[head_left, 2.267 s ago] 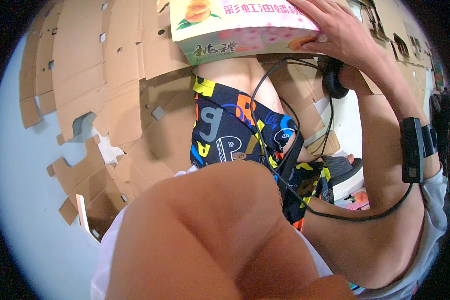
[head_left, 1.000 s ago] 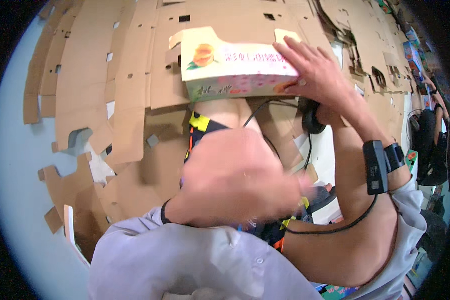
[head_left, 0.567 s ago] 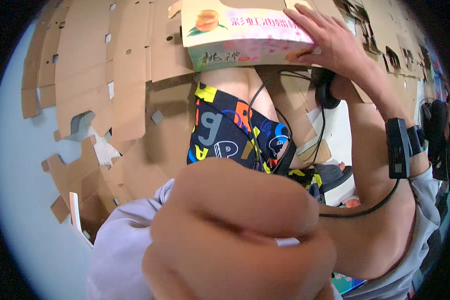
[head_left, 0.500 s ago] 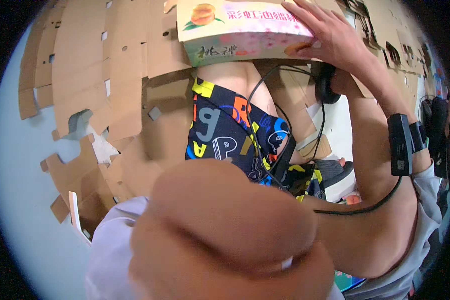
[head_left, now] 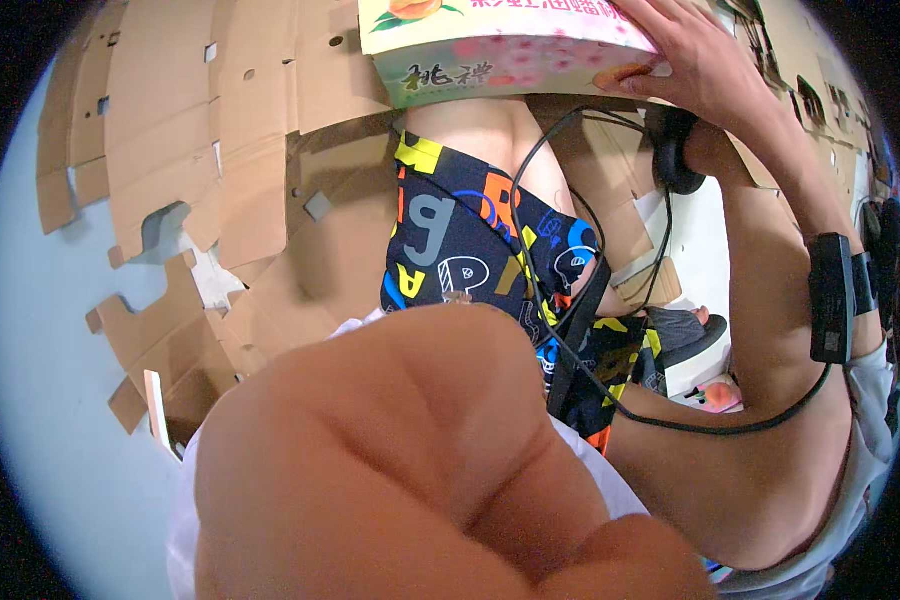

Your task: Fold flat cardboard sheets into structured boxes.

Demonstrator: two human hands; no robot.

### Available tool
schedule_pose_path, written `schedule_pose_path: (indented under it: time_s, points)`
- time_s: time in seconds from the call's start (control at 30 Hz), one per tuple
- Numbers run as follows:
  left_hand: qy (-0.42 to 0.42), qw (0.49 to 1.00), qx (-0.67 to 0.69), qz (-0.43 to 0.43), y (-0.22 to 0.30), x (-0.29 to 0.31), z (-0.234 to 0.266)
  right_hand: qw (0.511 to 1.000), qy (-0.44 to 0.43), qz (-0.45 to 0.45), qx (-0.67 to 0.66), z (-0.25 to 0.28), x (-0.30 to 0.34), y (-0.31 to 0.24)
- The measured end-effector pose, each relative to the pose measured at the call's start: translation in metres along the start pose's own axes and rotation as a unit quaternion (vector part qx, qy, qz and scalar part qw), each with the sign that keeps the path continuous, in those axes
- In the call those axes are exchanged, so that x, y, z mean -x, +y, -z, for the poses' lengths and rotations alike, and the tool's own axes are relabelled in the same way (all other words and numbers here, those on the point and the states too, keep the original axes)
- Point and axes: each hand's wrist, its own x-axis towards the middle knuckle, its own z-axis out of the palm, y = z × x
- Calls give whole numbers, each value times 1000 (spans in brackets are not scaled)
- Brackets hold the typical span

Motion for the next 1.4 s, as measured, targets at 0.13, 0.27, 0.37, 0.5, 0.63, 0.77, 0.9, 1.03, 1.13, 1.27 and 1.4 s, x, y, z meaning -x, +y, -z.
schedule_pose_path:
  time_s: [0.13,0.27,0.37,0.5,0.63,0.77,0.9,1.03,1.13,1.27,1.4]
  points:
    - [2,1000,-5,-8,-2,-3,1,1000,-8,0,-9,-7,-2,6]
    - [-8,999,-33,-20,1,-6,4,1000,6,8,-16,-7,-13,-6]
    - [1,1000,-22,-20,2,-6,3,1000,-11,-6,3,0,-7,-4]
    - [7,1000,-12,-23,2,-5,0,999,-26,-21,8,-3,-2,5]
    - [4,999,-22,-28,4,-5,3,1000,-6,-1,-4,-6,-5,4]
    - [5,999,-25,-32,5,-6,6,1000,9,23,5,-11,-9,6]
    - [5,999,-28,-33,4,-5,8,1000,1,7,-5,-4,-6,-1]
    - [5,999,-26,-36,3,-5,7,1000,-6,7,-6,-9,-7,6]
    - [4,999,-30,-37,0,-5,7,1000,-3,8,-7,-3,-5,0]
    - [0,999,-37,-38,-2,-6,8,1000,12,26,4,-6,-8,5]
    - [-42,996,-73,-35,-11,-2,2,1000,9,19,-7,-2,-12,5]
